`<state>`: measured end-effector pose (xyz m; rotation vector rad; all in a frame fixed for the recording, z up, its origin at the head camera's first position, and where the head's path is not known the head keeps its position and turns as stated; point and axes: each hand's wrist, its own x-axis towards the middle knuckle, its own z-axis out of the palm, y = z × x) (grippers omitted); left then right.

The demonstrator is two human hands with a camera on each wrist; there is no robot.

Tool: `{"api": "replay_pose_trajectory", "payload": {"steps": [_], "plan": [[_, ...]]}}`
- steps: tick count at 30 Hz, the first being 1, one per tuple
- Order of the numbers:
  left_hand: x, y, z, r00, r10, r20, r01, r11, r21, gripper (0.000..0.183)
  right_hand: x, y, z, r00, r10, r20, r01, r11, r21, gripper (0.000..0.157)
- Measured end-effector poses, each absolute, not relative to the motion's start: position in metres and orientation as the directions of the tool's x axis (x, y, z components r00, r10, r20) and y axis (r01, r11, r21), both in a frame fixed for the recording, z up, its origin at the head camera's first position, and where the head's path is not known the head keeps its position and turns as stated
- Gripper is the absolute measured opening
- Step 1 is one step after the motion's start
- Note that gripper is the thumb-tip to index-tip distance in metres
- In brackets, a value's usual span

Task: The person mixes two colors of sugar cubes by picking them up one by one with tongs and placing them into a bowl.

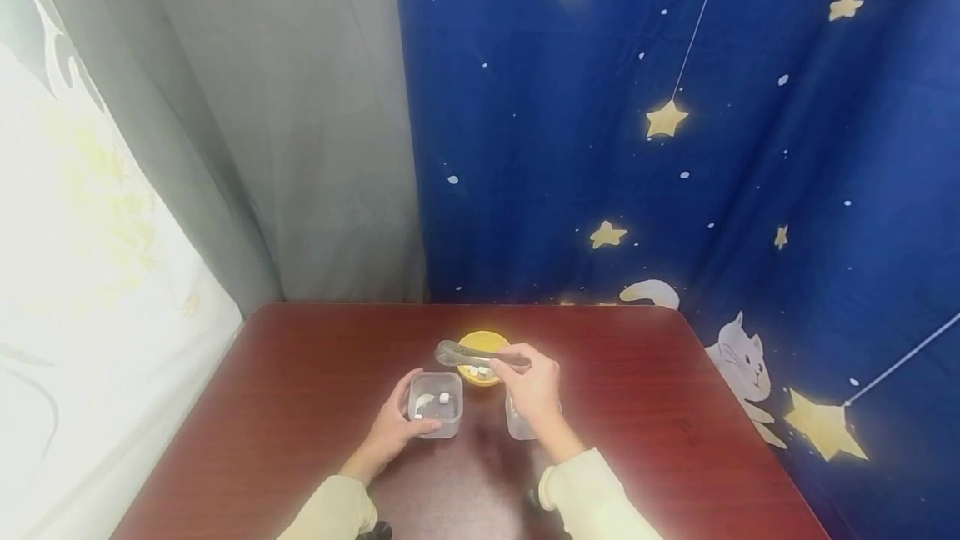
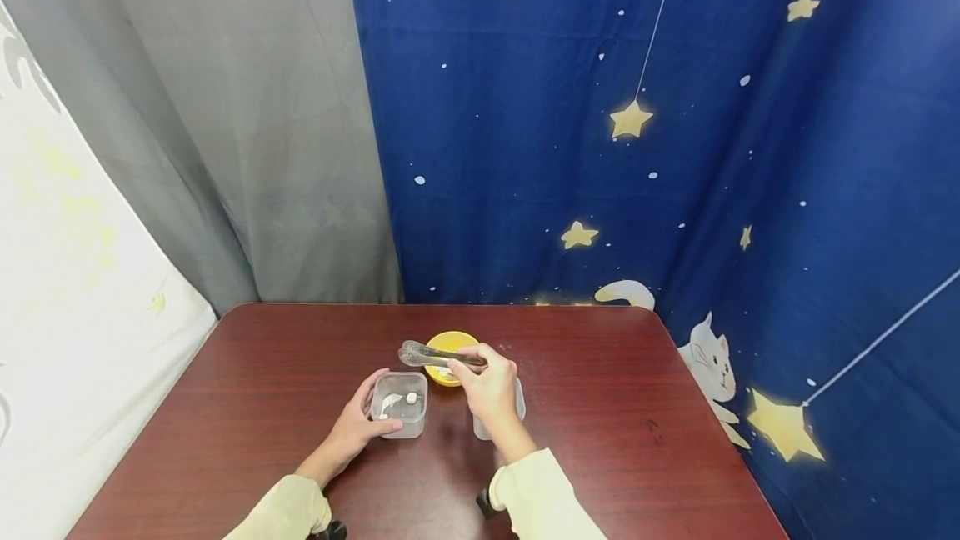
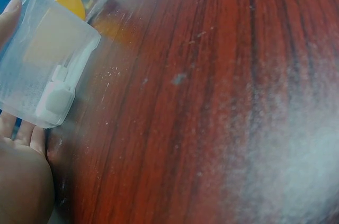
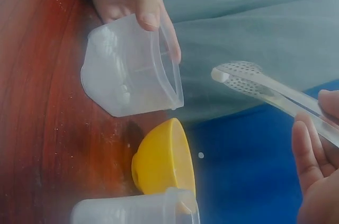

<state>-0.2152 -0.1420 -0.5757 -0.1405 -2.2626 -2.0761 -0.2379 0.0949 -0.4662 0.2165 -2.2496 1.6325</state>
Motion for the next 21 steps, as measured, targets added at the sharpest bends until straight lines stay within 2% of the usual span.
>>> {"api": "replay_pose_trajectory", "payload": {"steps": [9, 21], "plan": [[-0.203, -0.139, -0.546, -0.992, 0.064, 0.105, 0.106, 0.023, 0.994, 0.097, -0.244, 0.103, -0.463, -0.886, 0.156, 0.436, -0.382, 0.286, -0.879, 0.018], [-0.216, -0.142, -0.577, -0.993, 0.030, 0.110, 0.111, 0.038, 0.993, 0.098, -0.247, 0.110, -0.461, -0.863, 0.207, 0.462, -0.389, 0.313, -0.866, 0.018]]}}
